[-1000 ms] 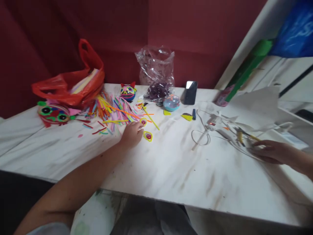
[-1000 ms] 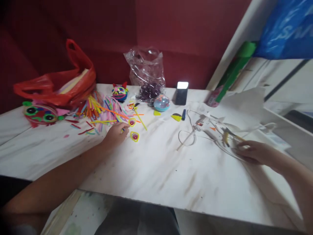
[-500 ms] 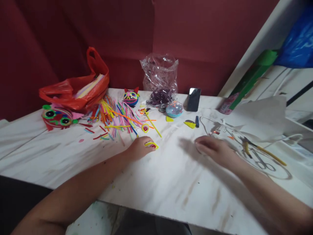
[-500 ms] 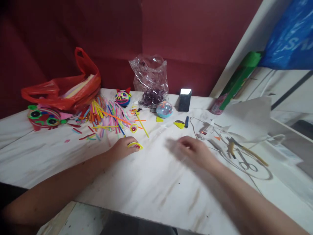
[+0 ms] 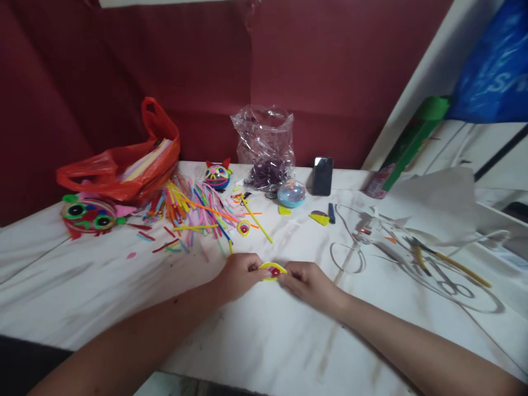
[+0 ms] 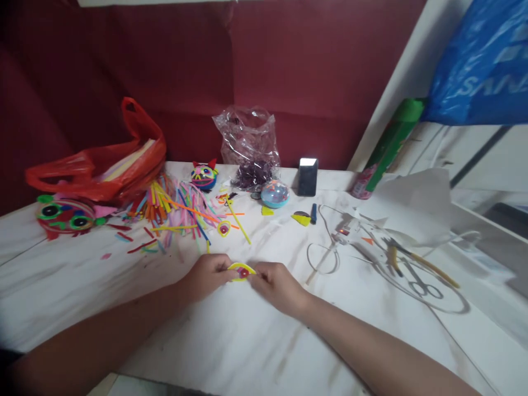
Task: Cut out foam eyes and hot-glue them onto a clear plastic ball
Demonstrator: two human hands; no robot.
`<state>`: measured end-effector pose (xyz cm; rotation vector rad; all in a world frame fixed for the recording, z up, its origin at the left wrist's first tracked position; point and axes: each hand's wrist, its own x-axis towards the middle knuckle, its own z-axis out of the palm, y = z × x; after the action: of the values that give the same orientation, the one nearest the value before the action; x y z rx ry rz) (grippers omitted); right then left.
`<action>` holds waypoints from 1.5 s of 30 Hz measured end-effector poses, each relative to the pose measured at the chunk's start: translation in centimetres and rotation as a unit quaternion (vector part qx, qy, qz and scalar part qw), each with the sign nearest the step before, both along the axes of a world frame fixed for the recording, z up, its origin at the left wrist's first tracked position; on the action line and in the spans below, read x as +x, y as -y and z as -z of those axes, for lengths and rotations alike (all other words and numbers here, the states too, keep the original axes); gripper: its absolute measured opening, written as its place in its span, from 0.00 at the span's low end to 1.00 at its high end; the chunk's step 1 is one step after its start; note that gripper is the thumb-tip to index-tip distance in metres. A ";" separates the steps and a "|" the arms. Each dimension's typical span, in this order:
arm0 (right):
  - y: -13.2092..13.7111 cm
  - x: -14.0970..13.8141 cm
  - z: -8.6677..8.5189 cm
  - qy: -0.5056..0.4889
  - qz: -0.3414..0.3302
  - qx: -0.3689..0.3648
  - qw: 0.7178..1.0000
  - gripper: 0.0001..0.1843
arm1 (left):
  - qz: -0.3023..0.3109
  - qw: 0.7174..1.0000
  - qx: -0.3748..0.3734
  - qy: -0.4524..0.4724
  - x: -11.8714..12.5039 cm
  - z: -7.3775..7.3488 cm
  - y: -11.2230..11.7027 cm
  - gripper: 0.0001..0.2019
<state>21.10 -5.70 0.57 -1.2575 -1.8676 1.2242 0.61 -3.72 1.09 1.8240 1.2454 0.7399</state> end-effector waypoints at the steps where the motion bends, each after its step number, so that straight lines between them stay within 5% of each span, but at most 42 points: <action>1: -0.1 0.4 -0.2 0.025 0.000 -0.014 1.000 0.23 | -0.003 1.000 0.011 -0.013 0.0 0.1 0.0 0.18; 4: -1.0 1.8 -0.7 0.176 -0.034 -0.078 0.981 0.20 | 0.000 0.993 0.107 -0.056 -0.3 0.4 -0.2 0.15; 7: -1.8 3.0 -0.9 0.350 0.083 0.112 0.926 0.12 | 0.021 0.973 0.216 -0.079 -0.8 0.7 -0.8 0.06; 11: -1.8 3.5 -1.1 0.417 0.053 0.268 0.867 0.09 | 0.025 0.969 0.233 -0.077 -1.0 1.4 -1.4 0.02; 14: -3.5 4.3 -1.9 0.367 0.072 0.302 0.877 0.11 | 0.037 0.970 0.229 -0.078 -0.7 2.1 -1.6 0.03; 17: -7.8 5.9 -3.4 0.275 0.186 0.289 0.898 0.09 | 0.046 0.968 0.236 -0.074 -0.4 2.2 -1.7 0.03; 20: -13.6 7.0 -5.0 0.196 0.315 0.204 0.906 0.32 | 0.045 0.969 0.235 -0.067 -0.3 1.8 -1.9 0.04; 25: -21.0 5.7 -5.5 0.154 0.371 0.139 0.905 0.55 | 0.056 0.966 0.246 -0.061 -0.6 1.5 -2.1 0.04; 29: -22.8 4.4 -4.5 0.103 0.336 0.079 0.933 0.51 | 0.055 0.962 0.262 -0.051 -1.3 1.7 -2.6 0.04; 36: -18.4 3.6 -4.3 -0.026 0.271 0.093 0.958 0.43 | 0.021 0.961 0.273 -0.027 -1.3 1.7 -3.0 0.05; 40: -10.9 4.2 -4.5 -0.104 0.153 0.210 0.960 0.51 | -0.013 0.956 0.293 -0.010 -1.3 1.0 -2.4 0.10; 42: -6.7 4.7 -3.9 -0.093 0.067 0.271 0.956 0.54 | 0.010 0.955 0.296 -0.017 -0.9 0.8 -1.8 0.11; 45: -1.6 5.2 -2.1 -0.057 0.025 0.312 0.948 0.51 | 0.052 0.957 0.277 -0.068 0.3 1.1 -0.9 0.12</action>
<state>26.29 -4.06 2.69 -0.8538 -1.9041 0.5781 0.90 -2.78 0.03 2.4089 1.0803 0.9885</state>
